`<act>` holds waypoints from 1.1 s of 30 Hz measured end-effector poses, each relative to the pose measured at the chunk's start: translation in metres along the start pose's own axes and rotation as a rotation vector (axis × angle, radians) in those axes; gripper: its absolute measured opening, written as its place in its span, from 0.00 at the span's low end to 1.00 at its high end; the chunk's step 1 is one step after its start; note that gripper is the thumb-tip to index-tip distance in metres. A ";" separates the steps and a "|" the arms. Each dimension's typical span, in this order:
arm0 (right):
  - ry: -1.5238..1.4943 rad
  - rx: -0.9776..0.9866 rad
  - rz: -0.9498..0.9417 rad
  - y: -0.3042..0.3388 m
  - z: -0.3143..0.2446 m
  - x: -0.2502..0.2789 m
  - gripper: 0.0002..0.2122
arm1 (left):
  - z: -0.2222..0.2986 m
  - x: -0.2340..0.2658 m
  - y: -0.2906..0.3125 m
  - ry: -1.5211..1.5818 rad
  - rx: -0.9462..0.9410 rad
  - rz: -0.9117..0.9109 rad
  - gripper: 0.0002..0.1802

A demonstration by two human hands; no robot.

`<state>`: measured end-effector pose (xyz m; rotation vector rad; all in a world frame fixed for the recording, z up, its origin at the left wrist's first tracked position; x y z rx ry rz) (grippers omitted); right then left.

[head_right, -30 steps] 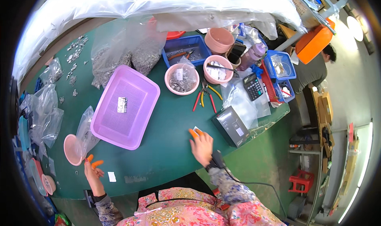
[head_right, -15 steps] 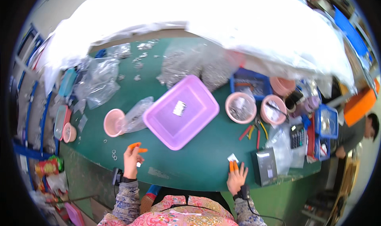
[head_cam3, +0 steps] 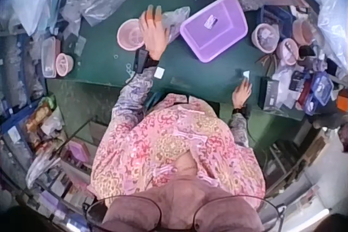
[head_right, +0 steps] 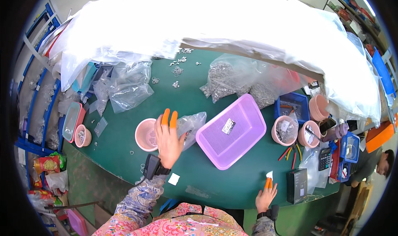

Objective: The recorder gathers metal ring parts into a small plastic bag and then inspects a black device box.

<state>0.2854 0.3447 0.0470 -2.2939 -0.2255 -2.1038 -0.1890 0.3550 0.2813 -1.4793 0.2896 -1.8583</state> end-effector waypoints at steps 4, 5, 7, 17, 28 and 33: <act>-0.351 0.315 0.242 -0.027 -0.172 0.150 0.30 | -0.064 -0.070 -0.002 -0.060 0.032 -0.531 0.13; -0.408 0.429 0.239 -0.033 -0.224 0.181 0.29 | -0.074 -0.069 -0.005 0.055 0.056 -0.426 0.08; -0.427 0.607 0.232 -0.043 -0.291 0.209 0.27 | -0.080 -0.077 -0.009 0.139 0.120 -0.450 0.09; -0.229 -0.049 0.354 -0.098 -0.110 0.073 0.20 | -0.120 -0.080 -0.021 0.428 0.287 -0.318 0.11; -0.003 0.269 0.151 -0.152 -0.159 -0.023 0.22 | -0.137 -0.079 -0.072 0.638 0.388 -0.139 0.08; 0.012 0.144 -0.003 -0.137 -0.162 -0.036 0.25 | -0.119 -0.051 -0.051 0.560 0.436 -0.261 0.21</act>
Point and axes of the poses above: each hand's wrist, its own y-axis away from the middle knuckle, its own x-axis out of the back of the hand, z = x × y, the point moved 9 cm from there along -y, towards the middle knuckle
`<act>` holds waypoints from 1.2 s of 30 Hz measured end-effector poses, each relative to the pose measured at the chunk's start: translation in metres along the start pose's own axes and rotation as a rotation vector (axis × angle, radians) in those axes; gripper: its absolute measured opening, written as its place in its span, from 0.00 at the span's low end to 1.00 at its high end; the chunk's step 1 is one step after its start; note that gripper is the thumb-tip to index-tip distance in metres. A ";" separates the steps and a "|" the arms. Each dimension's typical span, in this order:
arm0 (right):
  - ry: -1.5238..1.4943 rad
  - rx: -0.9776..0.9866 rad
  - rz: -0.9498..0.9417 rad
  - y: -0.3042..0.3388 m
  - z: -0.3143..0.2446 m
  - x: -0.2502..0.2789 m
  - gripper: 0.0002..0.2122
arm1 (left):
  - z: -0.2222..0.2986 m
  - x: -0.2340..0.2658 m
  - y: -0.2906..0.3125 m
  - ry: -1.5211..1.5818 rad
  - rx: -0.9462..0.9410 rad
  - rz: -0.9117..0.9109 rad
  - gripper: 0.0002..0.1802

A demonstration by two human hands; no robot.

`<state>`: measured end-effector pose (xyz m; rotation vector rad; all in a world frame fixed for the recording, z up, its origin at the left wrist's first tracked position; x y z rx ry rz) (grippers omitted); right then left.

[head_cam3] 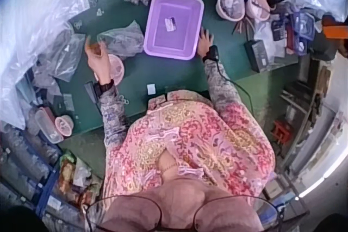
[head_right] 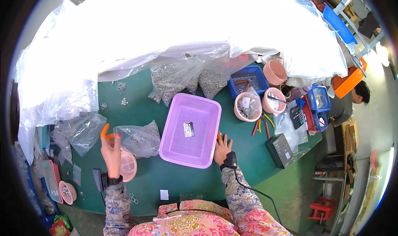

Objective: The recorder gathers metal ring parts into a small plastic bag and then inspects a black device box.

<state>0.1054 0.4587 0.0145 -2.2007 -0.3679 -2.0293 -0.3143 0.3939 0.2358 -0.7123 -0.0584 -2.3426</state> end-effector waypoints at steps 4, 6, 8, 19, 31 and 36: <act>-0.034 -0.082 0.097 0.018 0.012 0.011 0.24 | -0.011 0.003 0.034 -0.160 -0.018 0.027 0.20; -0.307 -0.348 0.054 0.019 0.042 0.023 0.30 | -0.029 -0.001 0.044 -0.381 -0.021 -0.002 0.17; -0.495 -0.155 0.576 0.028 0.032 0.101 0.28 | -0.035 -0.014 0.050 -0.323 0.015 -0.099 0.17; -0.612 0.763 0.015 -0.016 -0.325 0.189 0.17 | -0.039 0.008 0.055 0.015 0.160 -0.228 0.14; -0.793 0.592 0.020 0.012 -0.220 0.218 0.12 | -0.054 0.033 0.083 0.081 0.036 -0.097 0.14; -0.358 -0.046 0.338 0.083 0.072 0.210 0.23 | -0.068 0.031 0.135 0.269 0.242 -0.290 0.19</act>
Point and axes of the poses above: each hand's wrist, its own y-axis away from the middle knuckle, its own x-axis out of the back of the hand, z = x × y, the point moved 9 cm from there along -y, towards the middle knuckle
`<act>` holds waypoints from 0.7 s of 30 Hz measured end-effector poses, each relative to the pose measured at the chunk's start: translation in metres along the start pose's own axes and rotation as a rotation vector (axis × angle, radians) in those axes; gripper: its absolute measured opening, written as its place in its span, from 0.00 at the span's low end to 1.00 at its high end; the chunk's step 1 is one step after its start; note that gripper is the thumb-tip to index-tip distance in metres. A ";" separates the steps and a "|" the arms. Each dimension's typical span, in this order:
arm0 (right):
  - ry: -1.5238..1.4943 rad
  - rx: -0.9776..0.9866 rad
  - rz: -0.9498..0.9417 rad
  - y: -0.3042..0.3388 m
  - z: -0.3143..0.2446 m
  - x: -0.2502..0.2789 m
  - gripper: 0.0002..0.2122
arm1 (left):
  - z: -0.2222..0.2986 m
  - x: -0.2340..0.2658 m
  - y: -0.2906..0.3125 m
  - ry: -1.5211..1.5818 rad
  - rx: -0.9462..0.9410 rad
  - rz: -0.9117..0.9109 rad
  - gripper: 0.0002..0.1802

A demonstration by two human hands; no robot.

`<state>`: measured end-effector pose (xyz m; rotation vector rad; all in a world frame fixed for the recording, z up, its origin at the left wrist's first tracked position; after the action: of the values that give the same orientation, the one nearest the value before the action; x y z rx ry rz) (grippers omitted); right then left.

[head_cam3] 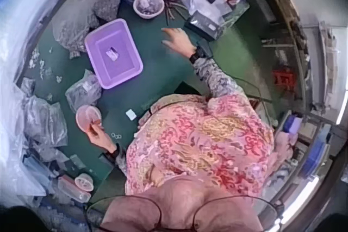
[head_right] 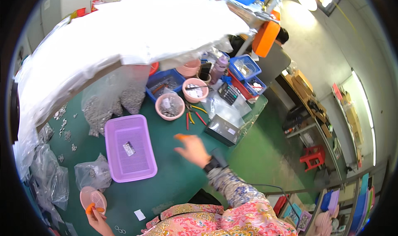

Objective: The recorder gathers metal ring parts into a small plastic bag and then inspects a black device box.

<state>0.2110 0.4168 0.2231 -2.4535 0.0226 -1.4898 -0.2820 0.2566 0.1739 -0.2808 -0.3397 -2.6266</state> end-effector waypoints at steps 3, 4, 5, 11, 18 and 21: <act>0.390 -0.341 -0.031 0.070 0.146 0.025 0.42 | 0.036 -0.058 0.030 0.037 -0.114 -0.129 0.16; 0.376 -0.421 -0.011 0.089 0.183 0.034 0.46 | 0.046 -0.085 0.036 -0.013 -0.148 -0.145 0.13; 0.366 -0.502 0.010 0.107 0.220 0.043 0.50 | 0.057 -0.115 0.042 -0.059 -0.182 -0.164 0.10; 0.223 -0.579 -0.132 0.133 0.327 0.041 0.62 | 0.089 -0.351 0.091 -0.189 -0.214 -0.641 0.15; -0.320 -0.409 0.040 0.122 0.335 0.056 0.47 | 0.135 -0.657 0.179 -0.859 -1.126 -1.006 0.57; -0.381 -0.217 0.021 0.109 0.321 0.089 0.42 | 0.114 -0.705 0.183 -0.807 -1.047 -1.118 0.61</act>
<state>0.5471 0.3687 0.1353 -2.8614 0.1402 -1.0353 0.4329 0.4342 0.1371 -1.9856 0.9887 -3.3098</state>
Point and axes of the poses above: each hand's wrist, its own y-axis away from the middle knuckle, its own x-axis out of the back of the hand, z = x × y, the point moved 9 cm from there along -y, towards the middle knuckle
